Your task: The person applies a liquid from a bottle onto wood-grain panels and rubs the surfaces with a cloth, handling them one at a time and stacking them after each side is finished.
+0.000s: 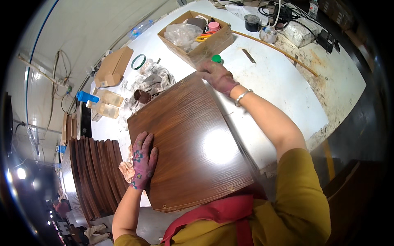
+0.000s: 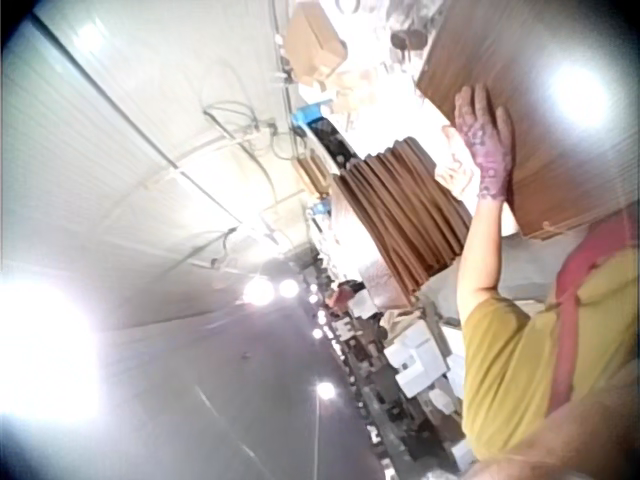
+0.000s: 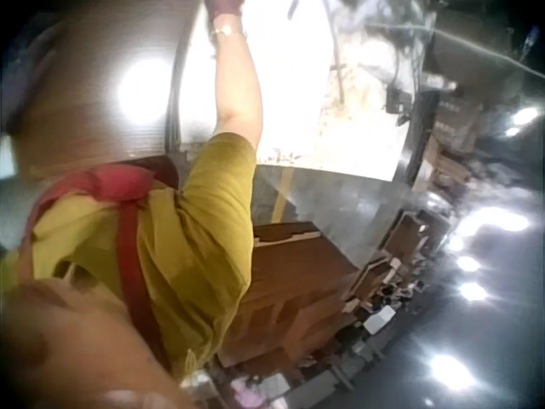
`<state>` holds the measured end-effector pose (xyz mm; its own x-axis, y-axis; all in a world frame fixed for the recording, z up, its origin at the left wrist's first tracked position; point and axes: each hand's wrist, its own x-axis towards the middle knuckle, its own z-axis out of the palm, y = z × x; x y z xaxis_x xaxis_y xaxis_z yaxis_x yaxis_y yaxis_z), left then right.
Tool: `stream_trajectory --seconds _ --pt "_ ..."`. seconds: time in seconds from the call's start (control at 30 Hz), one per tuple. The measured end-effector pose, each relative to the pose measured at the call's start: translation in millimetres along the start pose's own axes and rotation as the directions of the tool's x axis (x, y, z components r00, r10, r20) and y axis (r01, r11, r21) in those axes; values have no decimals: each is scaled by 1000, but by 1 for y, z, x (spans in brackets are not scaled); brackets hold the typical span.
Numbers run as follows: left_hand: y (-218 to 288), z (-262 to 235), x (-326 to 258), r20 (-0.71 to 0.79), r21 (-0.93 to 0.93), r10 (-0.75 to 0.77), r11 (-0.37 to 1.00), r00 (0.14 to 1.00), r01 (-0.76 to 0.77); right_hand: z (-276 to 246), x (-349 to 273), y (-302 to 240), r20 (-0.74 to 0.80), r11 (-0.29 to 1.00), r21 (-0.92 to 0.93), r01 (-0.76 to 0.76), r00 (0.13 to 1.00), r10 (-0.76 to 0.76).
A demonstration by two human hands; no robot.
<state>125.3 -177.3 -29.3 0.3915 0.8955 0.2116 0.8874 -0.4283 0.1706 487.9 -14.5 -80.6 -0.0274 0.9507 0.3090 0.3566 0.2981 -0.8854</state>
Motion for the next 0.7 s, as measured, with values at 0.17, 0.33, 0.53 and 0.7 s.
stream_trajectory --seconds 0.17,0.33,0.53,0.7 --pt "2 -2 3 5 -1 22 1000 1000 -22 -12 -4 5 57 994 91 -63 997 58" --pt "2 0 3 2 7 19 1000 1000 -19 0 4 16 28 984 180 -11 1000 6" --pt "2 3 1 -9 3 1 1000 1000 -1 -18 -55 0 133 987 133 -89 989 71" --pt "-2 7 1 -31 11 5 1000 1000 -5 -47 -136 -39 182 992 124 4 983 -26"
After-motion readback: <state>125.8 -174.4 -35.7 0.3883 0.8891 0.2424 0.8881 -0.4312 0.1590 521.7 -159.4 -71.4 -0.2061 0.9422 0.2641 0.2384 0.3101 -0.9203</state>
